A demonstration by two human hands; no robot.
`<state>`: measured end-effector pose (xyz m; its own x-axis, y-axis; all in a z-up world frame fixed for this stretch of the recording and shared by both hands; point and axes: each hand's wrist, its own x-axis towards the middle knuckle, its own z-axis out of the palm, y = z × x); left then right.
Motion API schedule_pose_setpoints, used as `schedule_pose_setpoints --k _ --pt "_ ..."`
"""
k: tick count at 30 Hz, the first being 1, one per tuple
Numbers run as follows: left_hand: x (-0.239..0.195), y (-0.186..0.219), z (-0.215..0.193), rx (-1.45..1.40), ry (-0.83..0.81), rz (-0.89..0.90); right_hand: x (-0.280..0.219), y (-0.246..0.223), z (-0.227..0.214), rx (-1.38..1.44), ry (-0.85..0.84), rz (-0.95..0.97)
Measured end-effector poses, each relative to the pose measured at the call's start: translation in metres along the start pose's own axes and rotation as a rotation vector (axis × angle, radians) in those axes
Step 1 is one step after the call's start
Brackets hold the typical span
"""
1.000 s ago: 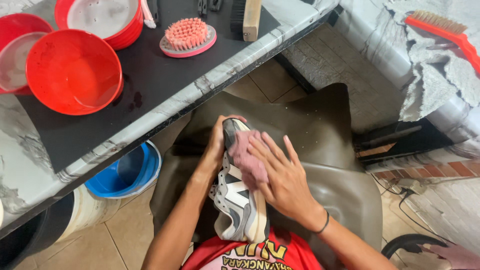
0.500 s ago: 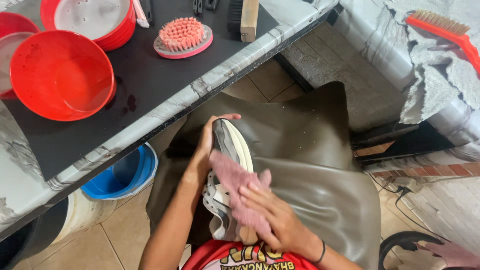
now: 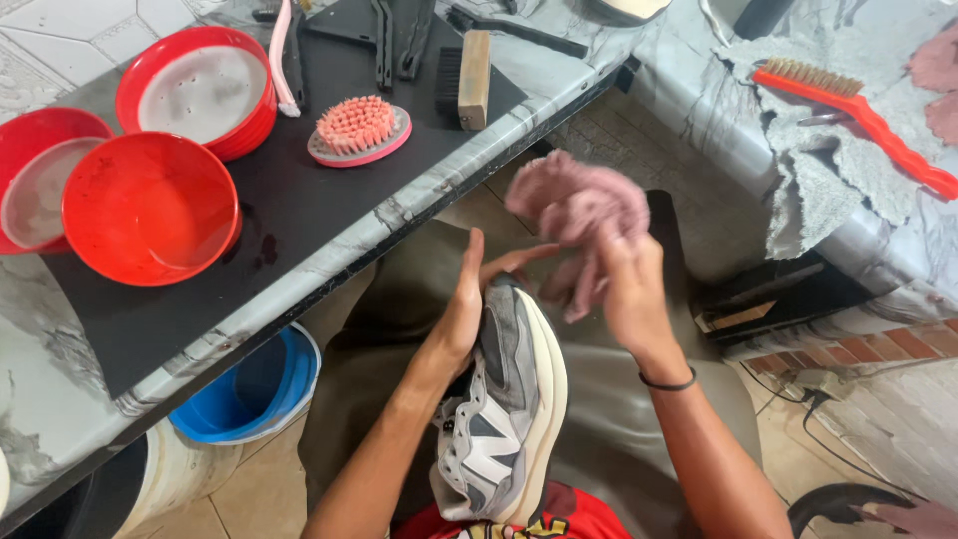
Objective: The person cleans a grey and white sneaker by scrubbing it with a red brush dipped in soapy water and wiping it with a pink cloth. The person repeatedly scrubs the sole and upper parts of the shoe, then wipes away the foam and dirt.
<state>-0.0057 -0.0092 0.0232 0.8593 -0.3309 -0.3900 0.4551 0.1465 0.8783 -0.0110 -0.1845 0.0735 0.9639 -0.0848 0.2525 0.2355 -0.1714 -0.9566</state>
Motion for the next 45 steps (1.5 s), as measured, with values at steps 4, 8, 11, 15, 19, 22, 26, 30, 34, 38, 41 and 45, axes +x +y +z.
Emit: schedule_pose_setpoints --k 4,8,11,15,19,22,26,30,34,38,41,45 --pt "-0.003 -0.009 -0.005 -0.025 -0.217 -0.002 0.018 0.034 0.004 -0.212 -0.368 -0.474" --pt "-0.011 0.022 0.002 -0.062 -0.242 0.124 0.016 0.089 -0.016 -0.296 -0.061 -0.243" --pt "-0.002 0.018 -0.002 -0.051 -0.244 0.215 0.011 0.051 -0.012 0.126 0.076 -0.018" --pt "0.0 -0.001 0.0 -0.003 -0.17 0.112 0.001 0.07 0.001 -0.419 -0.111 -0.436" --pt "-0.028 0.043 0.015 0.121 -0.218 0.296 0.021 0.088 0.007 0.187 0.436 0.37" --pt "-0.002 0.021 -0.009 0.11 -0.187 0.262 0.001 0.058 -0.008 0.042 0.554 0.22" --pt "-0.007 0.031 -0.016 0.288 -0.051 0.17 -0.064 0.056 -0.013 -0.297 -0.071 -0.505" --pt "0.006 0.018 -0.031 0.273 0.041 0.016 -0.135 0.055 0.0 -0.281 -0.319 -0.611" --pt "0.008 0.022 -0.04 -0.039 0.19 -0.298 -0.197 0.052 -0.015 -0.048 -0.602 -0.343" --pt "-0.003 0.025 -0.051 0.156 0.184 -0.251 -0.218 0.087 -0.051 0.211 -0.488 0.064" --pt "-0.006 0.01 -0.062 0.084 0.288 -0.286 -0.229 0.16 -0.094 0.575 0.257 1.018" --pt "-0.012 0.003 -0.072 -0.117 0.222 0.081 -0.173 0.133 -0.095 0.826 0.445 0.936"
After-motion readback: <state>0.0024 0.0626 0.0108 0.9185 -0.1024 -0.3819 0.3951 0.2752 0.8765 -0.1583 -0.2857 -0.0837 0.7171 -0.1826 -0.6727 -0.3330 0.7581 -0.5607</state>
